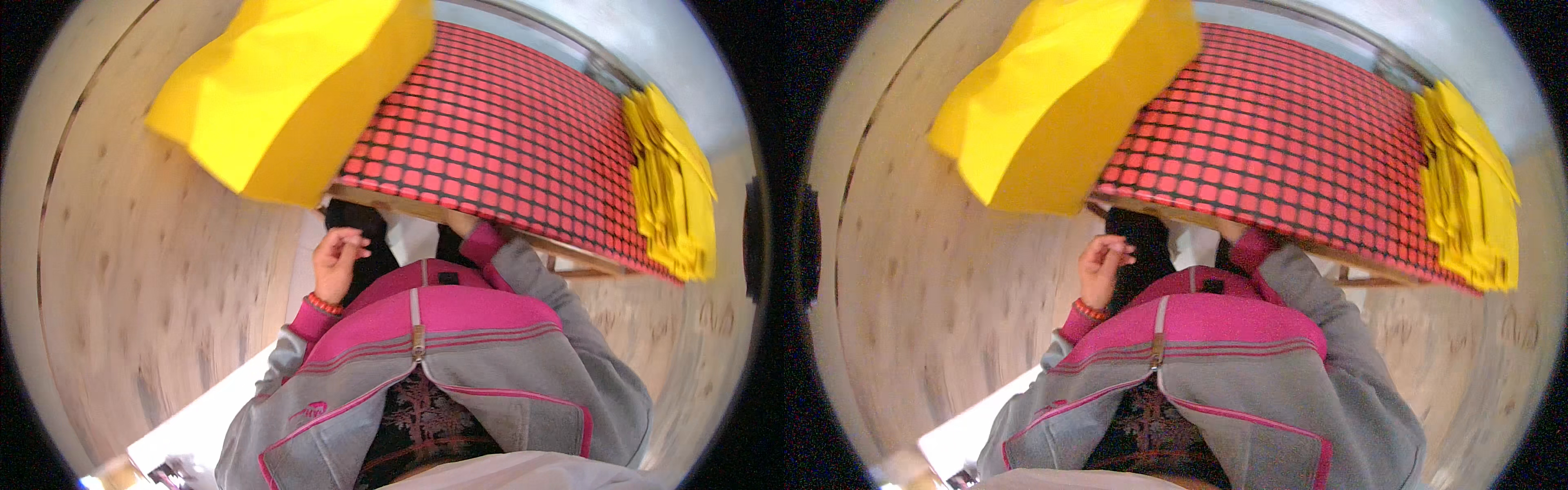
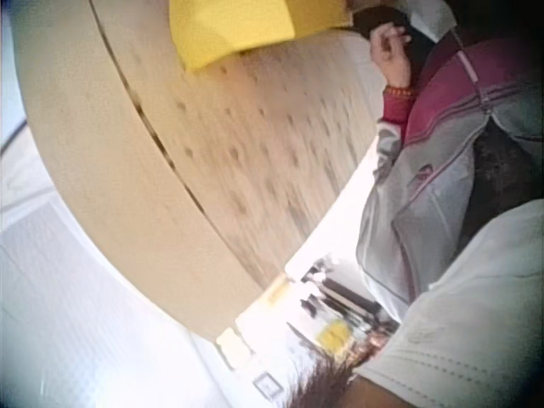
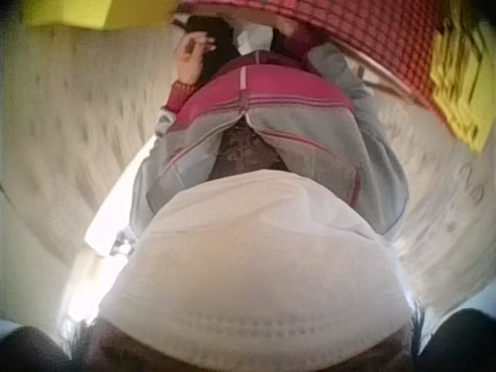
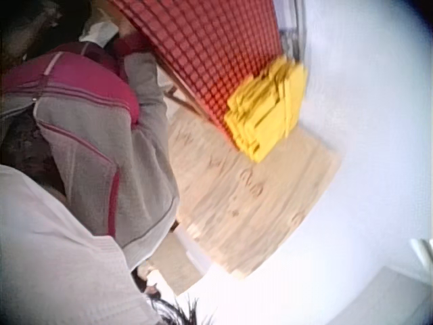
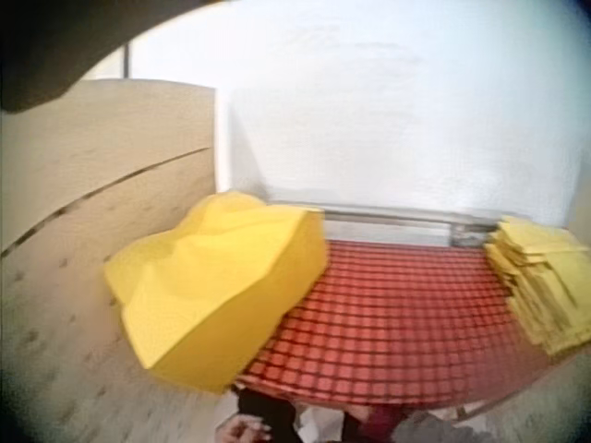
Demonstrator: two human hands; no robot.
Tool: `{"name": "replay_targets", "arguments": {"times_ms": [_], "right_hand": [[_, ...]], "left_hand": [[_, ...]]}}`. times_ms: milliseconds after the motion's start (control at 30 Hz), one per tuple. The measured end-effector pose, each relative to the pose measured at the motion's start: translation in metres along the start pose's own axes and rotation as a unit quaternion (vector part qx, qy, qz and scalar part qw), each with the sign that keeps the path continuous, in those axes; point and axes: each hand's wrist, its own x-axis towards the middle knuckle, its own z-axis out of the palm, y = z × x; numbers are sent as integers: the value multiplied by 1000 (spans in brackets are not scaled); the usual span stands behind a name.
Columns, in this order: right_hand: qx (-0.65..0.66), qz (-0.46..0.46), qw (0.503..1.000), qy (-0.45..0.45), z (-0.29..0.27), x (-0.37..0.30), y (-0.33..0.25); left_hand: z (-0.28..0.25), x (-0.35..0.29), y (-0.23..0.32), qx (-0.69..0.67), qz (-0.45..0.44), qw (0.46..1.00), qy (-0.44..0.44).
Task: The person folds yellow paper sheets by hand on a patterned table, repeatedly folding each sheet in half and pressing the crease. Finished folded sheets are stacked on the right side of the table.
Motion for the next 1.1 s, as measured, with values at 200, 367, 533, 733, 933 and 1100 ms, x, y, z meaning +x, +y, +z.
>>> {"name": "replay_targets", "arguments": {"times_ms": [200,367,533,733,933,1100], "right_hand": [[15,39,991,-126,-17,29,-15],[-23,-72,966,-246,-71,34,-59],[214,-175,823,-496,-156,82,-139],[315,-321,798,-401,-191,191,-231],[245,-376,845,-292,-183,245,-267],[236,-489,788,-290,-167,263,-287]], "left_hand": [[-9,-2,15,43,-6,999,11],[-37,-16,83,85,72,994,7],[-58,-5,193,115,265,957,28],[-38,59,254,278,390,876,-65],[-28,82,247,241,358,895,-116],[-43,83,249,275,303,905,-118]]}}
